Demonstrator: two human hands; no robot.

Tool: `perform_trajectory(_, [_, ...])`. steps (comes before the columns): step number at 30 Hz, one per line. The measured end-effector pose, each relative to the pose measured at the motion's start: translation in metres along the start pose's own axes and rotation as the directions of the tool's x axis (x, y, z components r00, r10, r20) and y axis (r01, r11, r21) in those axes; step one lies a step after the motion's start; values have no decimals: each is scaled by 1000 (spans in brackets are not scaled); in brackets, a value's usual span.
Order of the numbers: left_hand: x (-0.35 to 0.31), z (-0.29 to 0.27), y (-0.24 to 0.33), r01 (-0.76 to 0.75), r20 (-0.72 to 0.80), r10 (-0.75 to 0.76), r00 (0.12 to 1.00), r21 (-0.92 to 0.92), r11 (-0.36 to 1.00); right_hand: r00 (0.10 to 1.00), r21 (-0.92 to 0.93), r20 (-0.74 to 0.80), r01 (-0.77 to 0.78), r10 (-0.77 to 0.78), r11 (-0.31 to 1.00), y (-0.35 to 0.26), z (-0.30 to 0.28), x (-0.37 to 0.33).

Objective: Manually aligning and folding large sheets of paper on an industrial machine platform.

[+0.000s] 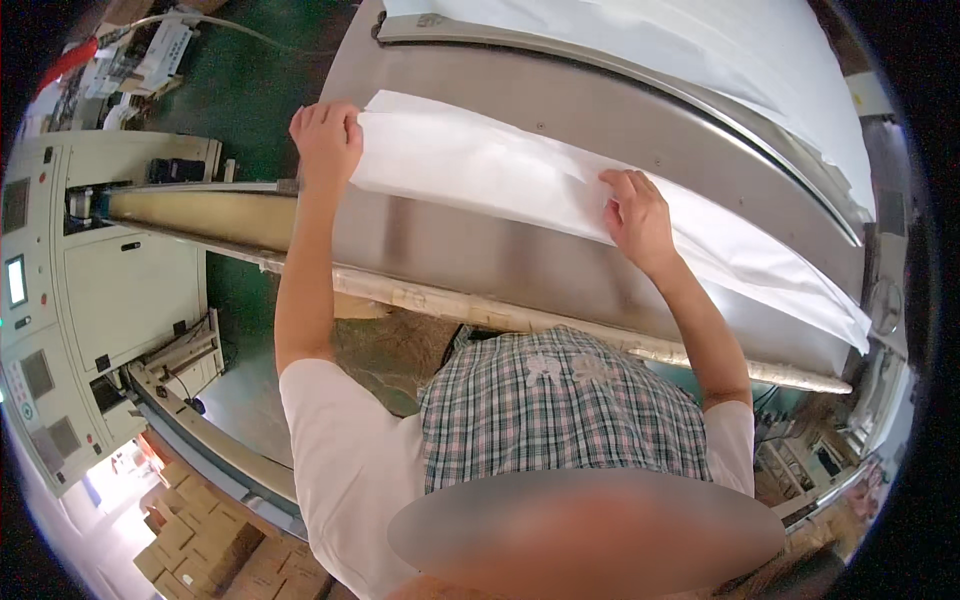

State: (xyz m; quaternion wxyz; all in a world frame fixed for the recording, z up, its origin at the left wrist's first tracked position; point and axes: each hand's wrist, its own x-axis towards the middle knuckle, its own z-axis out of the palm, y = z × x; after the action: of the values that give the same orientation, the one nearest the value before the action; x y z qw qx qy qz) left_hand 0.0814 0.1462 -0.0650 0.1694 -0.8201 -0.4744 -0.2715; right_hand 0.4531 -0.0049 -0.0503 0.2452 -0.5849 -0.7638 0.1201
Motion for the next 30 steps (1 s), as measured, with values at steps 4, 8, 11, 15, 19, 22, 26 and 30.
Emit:
perform_trajectory(4, [-16, -16, -7, 65, 30, -64, 998, -37, 997, 999, 36, -4, 36, -36, 999, -3, 6, 3])
perform_trajectory(8, [-10, -24, 30, 24, 130, 14, 991, -290, 957, 998, 75, -4, 58, -58, 995, -6, 10, 7])
perform_trajectory(11, [13, -20, 72, -24, 190, 98, 977, -361, 932, 997, 85, -2, 72, -72, 994, -6, 11, 8])
perform_trajectory(15, [28, 6, 84, -193, 146, 275, 950, -416, 889, 996, 99, 27, 77, -80, 992, -9, 8, 6])
perform_trajectory(19, [29, 14, 74, -274, 77, 334, 939, -418, 866, 998, 123, 3, 58, -59, 991, -12, 3, 5])
perform_trajectory(22, [21, -14, 67, -289, 12, 319, 948, -394, 873, 998, 132, -11, 66, -65, 989, -11, -1, 1])
perform_trajectory(26, [-22, -28, 49, -178, 235, 265, 935, -334, 925, 993, 129, -1, 118, -118, 985, -8, 5, -1])
perform_trajectory(30, [-34, -42, 36, -57, 314, 98, 944, -135, 989, 992, 121, 22, 124, -127, 985, -11, 7, -2])
